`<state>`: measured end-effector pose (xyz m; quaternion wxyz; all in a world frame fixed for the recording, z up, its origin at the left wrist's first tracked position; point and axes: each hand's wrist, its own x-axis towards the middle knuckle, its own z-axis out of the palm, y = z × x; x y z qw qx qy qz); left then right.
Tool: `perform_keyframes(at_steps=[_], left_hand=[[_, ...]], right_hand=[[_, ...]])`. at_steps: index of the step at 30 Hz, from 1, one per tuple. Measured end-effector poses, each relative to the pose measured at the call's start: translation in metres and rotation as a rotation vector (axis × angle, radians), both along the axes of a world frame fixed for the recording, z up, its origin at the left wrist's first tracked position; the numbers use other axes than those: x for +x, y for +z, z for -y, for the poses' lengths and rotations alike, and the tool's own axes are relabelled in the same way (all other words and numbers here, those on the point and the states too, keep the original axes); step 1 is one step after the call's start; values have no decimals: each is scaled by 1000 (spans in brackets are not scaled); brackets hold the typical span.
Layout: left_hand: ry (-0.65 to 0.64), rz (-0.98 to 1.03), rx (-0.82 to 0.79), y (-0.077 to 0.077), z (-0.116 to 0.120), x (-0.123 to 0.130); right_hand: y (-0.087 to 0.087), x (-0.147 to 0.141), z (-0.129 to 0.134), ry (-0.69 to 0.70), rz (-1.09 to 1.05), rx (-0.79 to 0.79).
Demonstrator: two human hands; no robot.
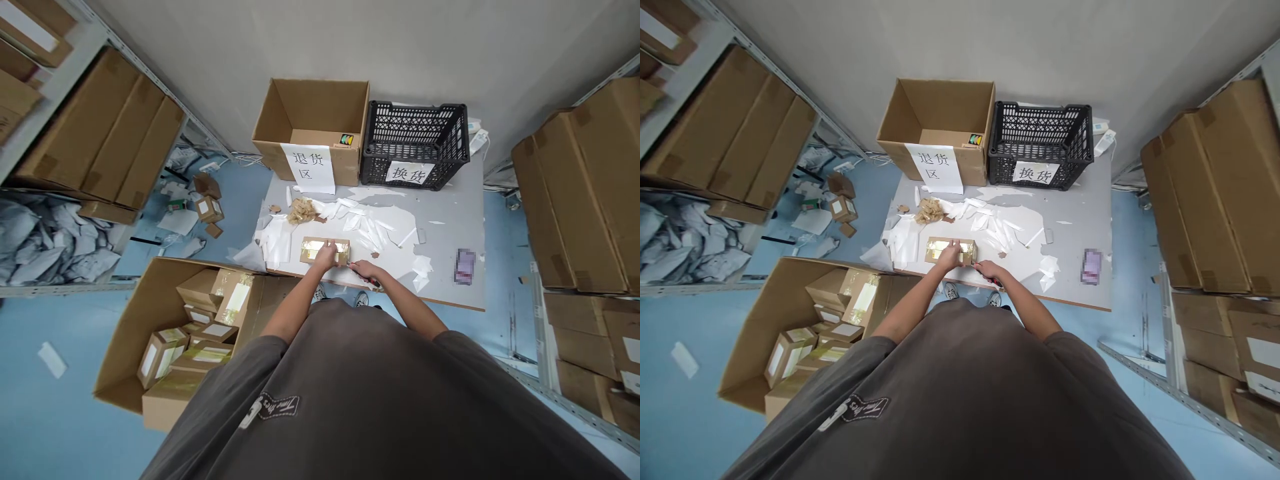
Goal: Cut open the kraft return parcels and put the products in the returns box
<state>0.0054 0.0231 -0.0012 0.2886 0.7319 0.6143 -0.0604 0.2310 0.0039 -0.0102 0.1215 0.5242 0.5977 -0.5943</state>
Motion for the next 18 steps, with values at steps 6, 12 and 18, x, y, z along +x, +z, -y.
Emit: perform_keyframes(at_steps=[6, 12, 18], left_hand=[[16, 78, 55, 6, -1, -18], [41, -30, 43, -9, -18, -27], [-12, 6, 103, -20, -12, -31]], right_hand=[[15, 35, 9, -164, 12, 21], [26, 37, 12, -277, -2, 56], [27, 6, 6, -60, 220, 304]])
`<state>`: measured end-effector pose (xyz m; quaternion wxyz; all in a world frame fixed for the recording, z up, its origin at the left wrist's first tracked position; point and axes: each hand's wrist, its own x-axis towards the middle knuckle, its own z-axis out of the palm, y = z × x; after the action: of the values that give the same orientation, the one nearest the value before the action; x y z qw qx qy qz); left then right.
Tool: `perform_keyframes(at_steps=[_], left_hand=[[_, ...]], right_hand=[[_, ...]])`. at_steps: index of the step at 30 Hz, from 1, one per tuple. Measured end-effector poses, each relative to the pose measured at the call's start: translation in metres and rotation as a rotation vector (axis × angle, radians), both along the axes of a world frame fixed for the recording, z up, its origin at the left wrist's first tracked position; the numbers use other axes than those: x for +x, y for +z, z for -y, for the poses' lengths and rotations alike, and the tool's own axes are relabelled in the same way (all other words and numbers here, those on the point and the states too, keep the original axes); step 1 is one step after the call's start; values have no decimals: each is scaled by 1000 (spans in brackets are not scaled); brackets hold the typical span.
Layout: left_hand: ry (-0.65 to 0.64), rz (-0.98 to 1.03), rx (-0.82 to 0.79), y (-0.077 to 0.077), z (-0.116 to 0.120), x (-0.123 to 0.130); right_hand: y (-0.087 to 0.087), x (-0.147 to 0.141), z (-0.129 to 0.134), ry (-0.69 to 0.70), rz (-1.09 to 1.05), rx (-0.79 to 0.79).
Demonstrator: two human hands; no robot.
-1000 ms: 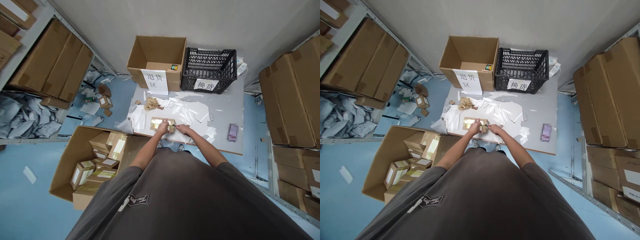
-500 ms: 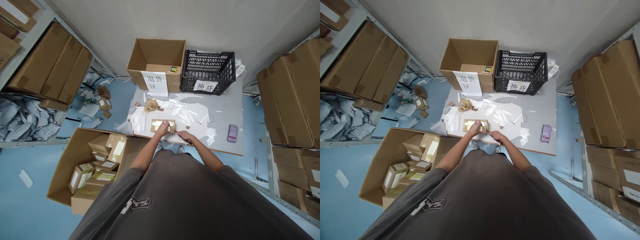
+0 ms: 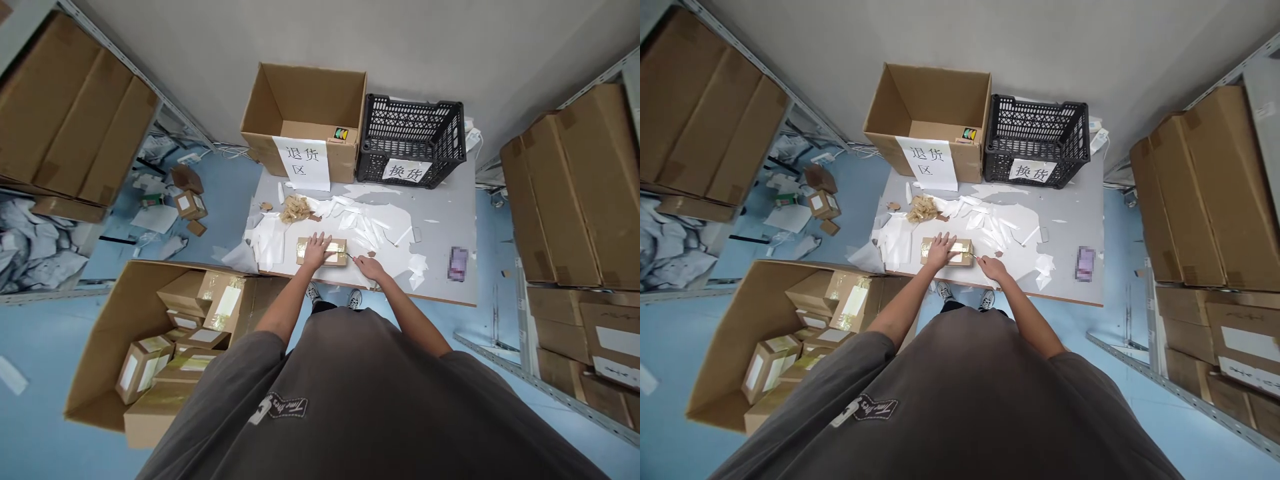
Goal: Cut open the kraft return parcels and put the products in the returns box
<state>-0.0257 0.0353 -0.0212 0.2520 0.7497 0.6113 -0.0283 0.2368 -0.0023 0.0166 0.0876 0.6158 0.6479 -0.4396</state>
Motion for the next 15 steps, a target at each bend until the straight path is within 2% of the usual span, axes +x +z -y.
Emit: perform_keyframes(at_steps=[3, 10, 13, 15], left_hand=[[19, 10, 42, -4, 9, -1], [47, 88, 154, -24, 20, -1], [42, 123, 206, -33, 22, -2], [49, 144, 231, -36, 23, -2]], right_hand=[[-1, -7, -6, 97, 71, 64], [-8, -25, -15, 205, 184, 194], [-14, -31, -17, 228, 187, 215], [-14, -19, -21, 168, 180, 224]])
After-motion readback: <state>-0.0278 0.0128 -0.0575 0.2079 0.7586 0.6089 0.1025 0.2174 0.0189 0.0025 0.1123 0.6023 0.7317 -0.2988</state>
